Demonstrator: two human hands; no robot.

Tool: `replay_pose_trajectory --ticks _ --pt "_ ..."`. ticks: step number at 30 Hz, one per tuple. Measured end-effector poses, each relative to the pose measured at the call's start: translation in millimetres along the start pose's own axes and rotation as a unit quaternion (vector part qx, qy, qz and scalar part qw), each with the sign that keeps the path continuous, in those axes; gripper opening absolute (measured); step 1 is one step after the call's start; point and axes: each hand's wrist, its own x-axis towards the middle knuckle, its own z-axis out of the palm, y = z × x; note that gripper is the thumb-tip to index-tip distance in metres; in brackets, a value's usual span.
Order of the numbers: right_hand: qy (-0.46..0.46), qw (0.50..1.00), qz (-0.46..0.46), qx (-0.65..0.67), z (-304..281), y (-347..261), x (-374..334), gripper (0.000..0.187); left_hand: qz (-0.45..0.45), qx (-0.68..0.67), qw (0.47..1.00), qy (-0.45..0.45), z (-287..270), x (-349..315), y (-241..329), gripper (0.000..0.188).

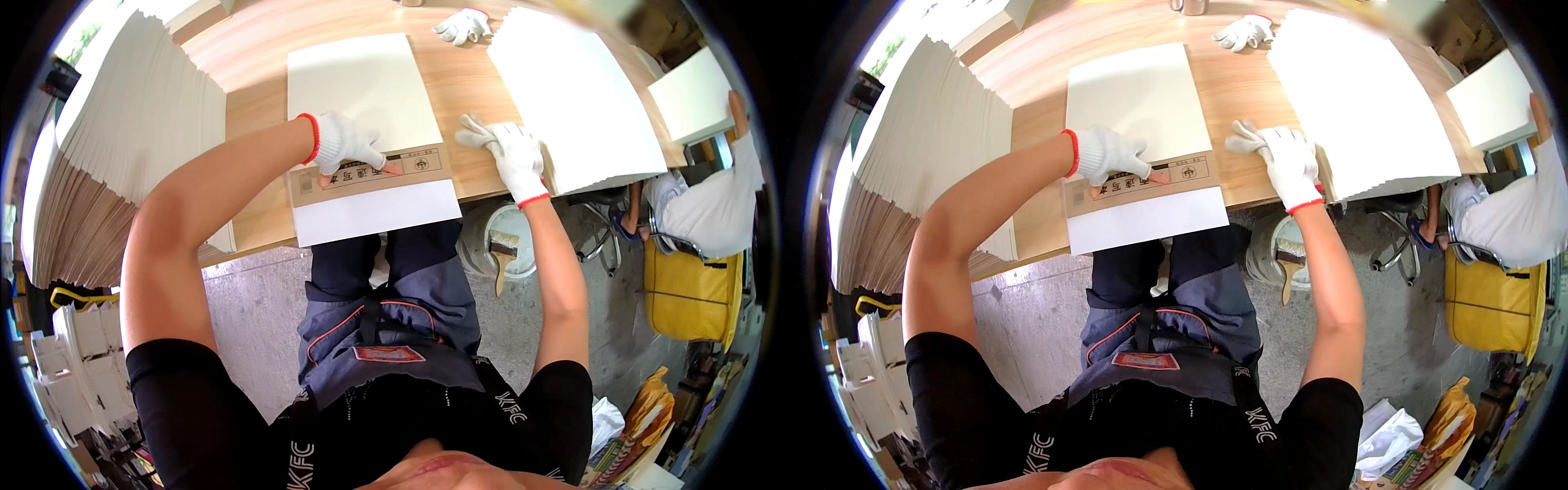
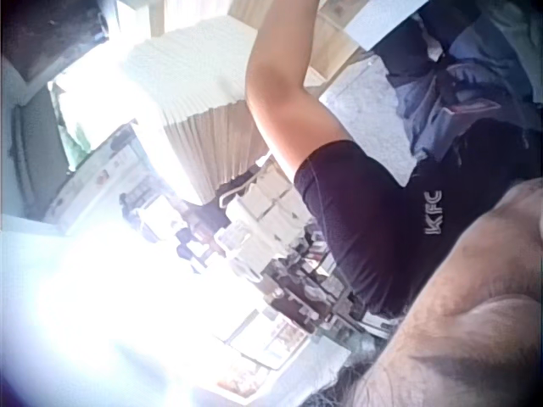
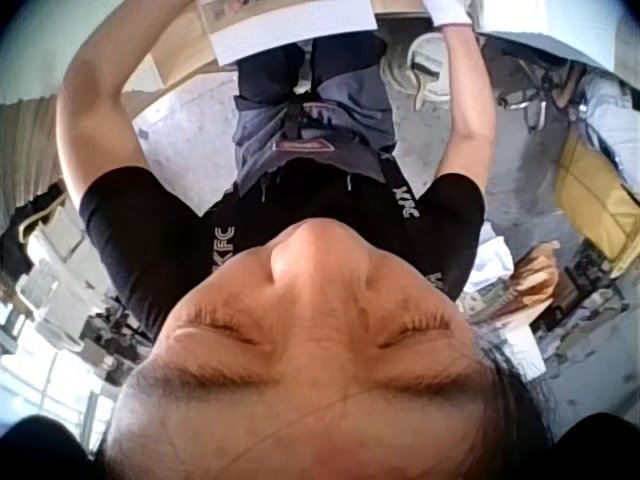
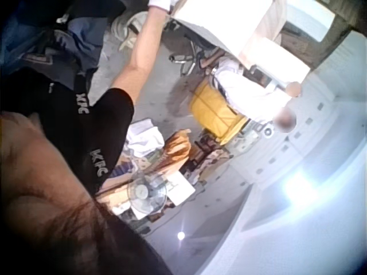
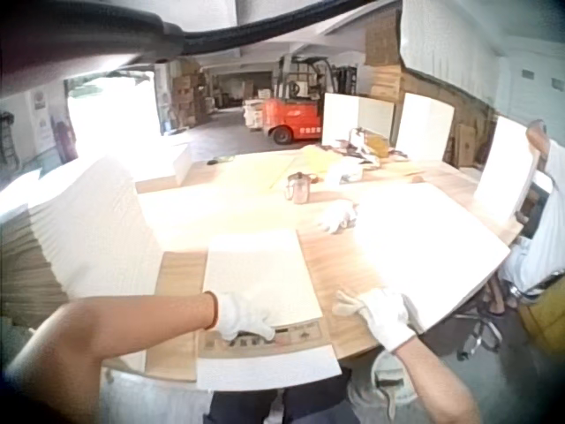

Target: The person applies glue to the spine of a stack of white paper sheets using a brush and a bucket. They then place a cardboard cover onto the glued spine, press it down, and stack the assembled unit. The process is repeated for multiple units in a workshop environment.

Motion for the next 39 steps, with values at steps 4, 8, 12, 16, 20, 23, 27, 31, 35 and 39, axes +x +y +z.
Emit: replay_pose_trajectory --ticks 4,8,12,16,20,23,27,31,35,39 --pt "-0.05 0.941 -0.298 0.155 -46 -93 16 0.024 0.02 0.009 1.0 0.022 16 1 -17 0.106" --pt "-0.037 0.931 -0.348 0.102 -32 -159 25 0.022 0.019 0.009 0.999 0.033 12 5 -14 0.092" --pt "-0.133 0.934 -0.32 0.092 -24 -258 33 0.035 -0.001 0.022 0.995 0.098 17 9 -8 0.072" --pt "-0.145 0.936 -0.266 0.178 -49 -274 36 0.044 0.029 0.039 0.993 0.111 28 8 -21 0.076" --pt "-0.062 0.931 -0.294 0.206 -30 -271 27 0.05 0.025 0.054 0.99 0.129 37 8 -27 0.088" --pt "-0.012 0.906 -0.351 0.235 0 -278 30 0.036 0.021 -0.002 0.993 0.118 19 -4 -12 0.069" --pt "-0.024 0.918 -0.354 0.175 7 -293 26 0.03 -0.162 -0.273 0.947 0.049 16 14 -9 0.048" --pt "-0.127 0.916 -0.319 0.209 -23 -259 32 0.035 -0.054 -0.035 0.996 0.064 30 12 -23 0.059" --pt "-0.177 0.925 -0.259 0.214 -57 -148 18 0.042 -0.051 0.08 0.995 0.008 17 7 -9 0.092" --pt "-0.134 0.956 -0.238 0.106 -43 -66 -6 0.036 -0.041 0.065 0.997 -0.011 1 2 7 0.112"
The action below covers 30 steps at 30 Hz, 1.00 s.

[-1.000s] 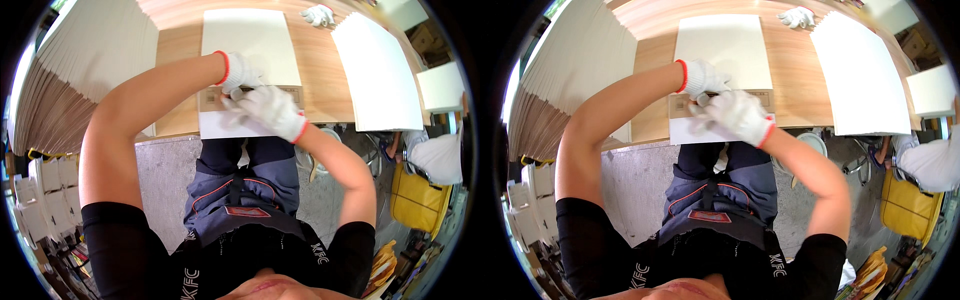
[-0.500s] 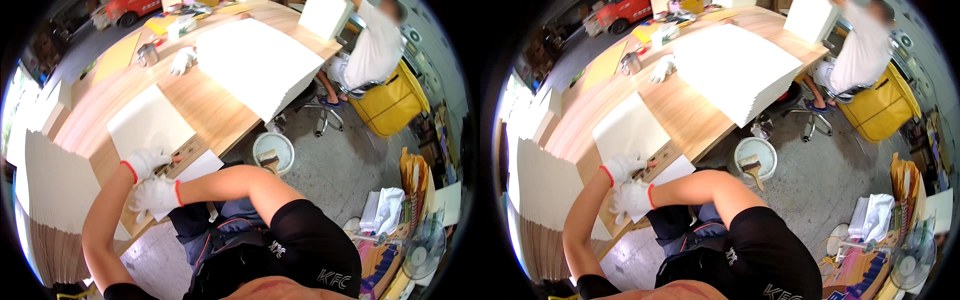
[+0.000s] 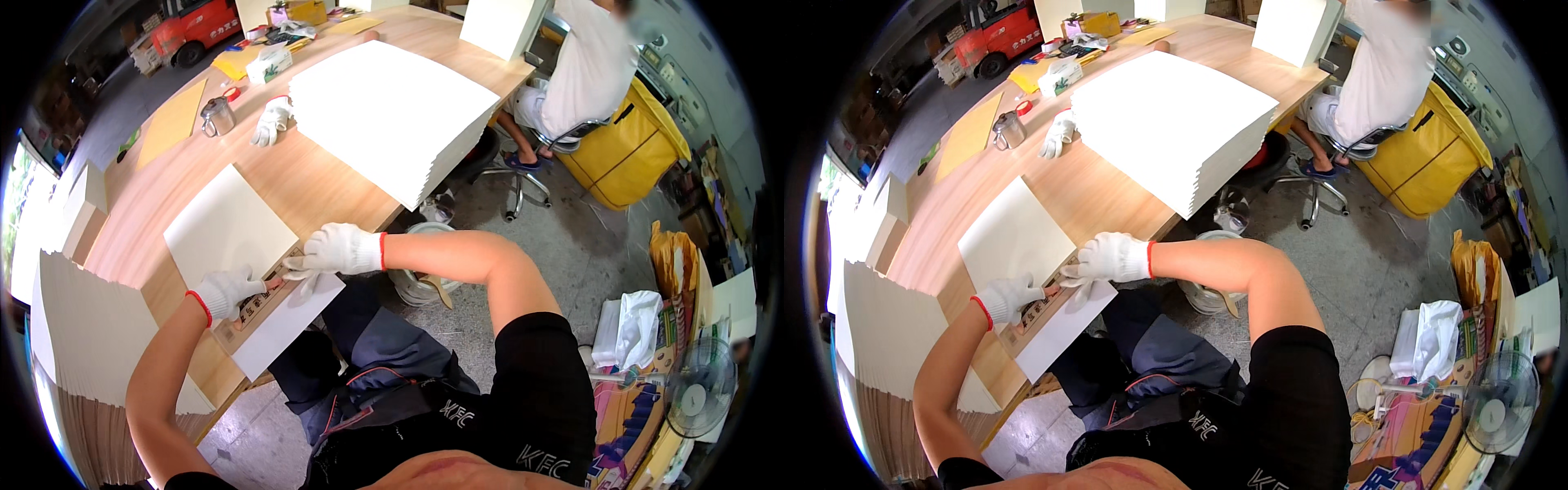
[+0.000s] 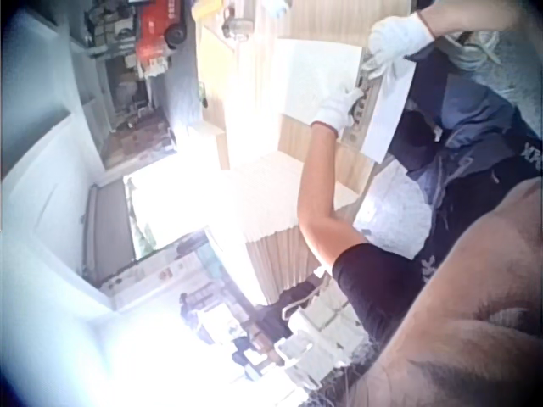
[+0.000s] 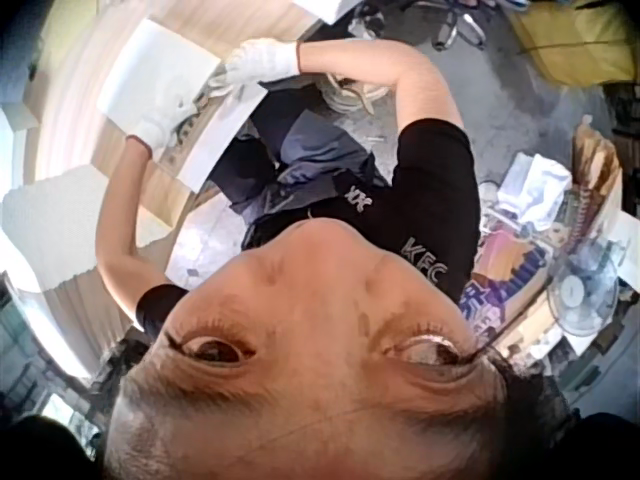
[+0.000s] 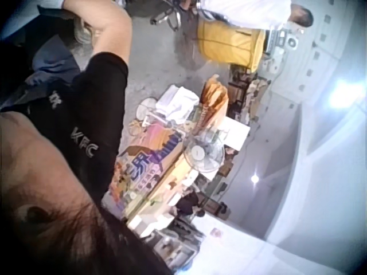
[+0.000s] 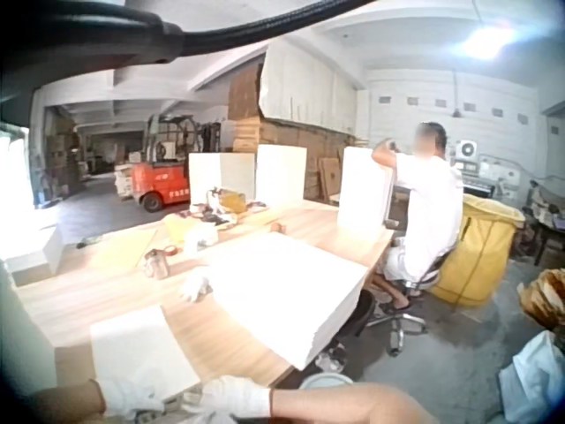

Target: The person applies glue to the spine of a stack of white paper sheets using a brush and a bucket. They then place a cardboard cover onto the glued spine, press it down, and stack the assembled unit. The process is repeated for multiple units in a workshop environment.

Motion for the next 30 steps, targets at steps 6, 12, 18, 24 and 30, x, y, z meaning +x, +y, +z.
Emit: replay_pose_trajectory --ticks 6,12,18,24,30 --pt "-0.001 0.984 0.139 -0.11 5 51 -11 0.019 -0.012 -0.015 1.0 -0.016 -9 -5 5 0.115" --pt "0.079 0.979 0.054 -0.178 -17 -3 20 0.029 -0.083 0.061 0.966 0.238 52 -5 30 0.081" --pt "0.062 0.996 -0.06 0.035 33 11 14 0.037 -0.106 -0.439 0.758 0.47 104 -35 124 0.051" --pt "0.061 0.989 -0.133 0.025 37 23 6 0.049 -0.028 -0.902 -0.176 0.393 147 -38 134 0.028" --pt "0.055 0.99 -0.118 0.056 33 24 3 0.056 -0.001 -0.894 -0.113 0.433 178 -7 100 0.03"
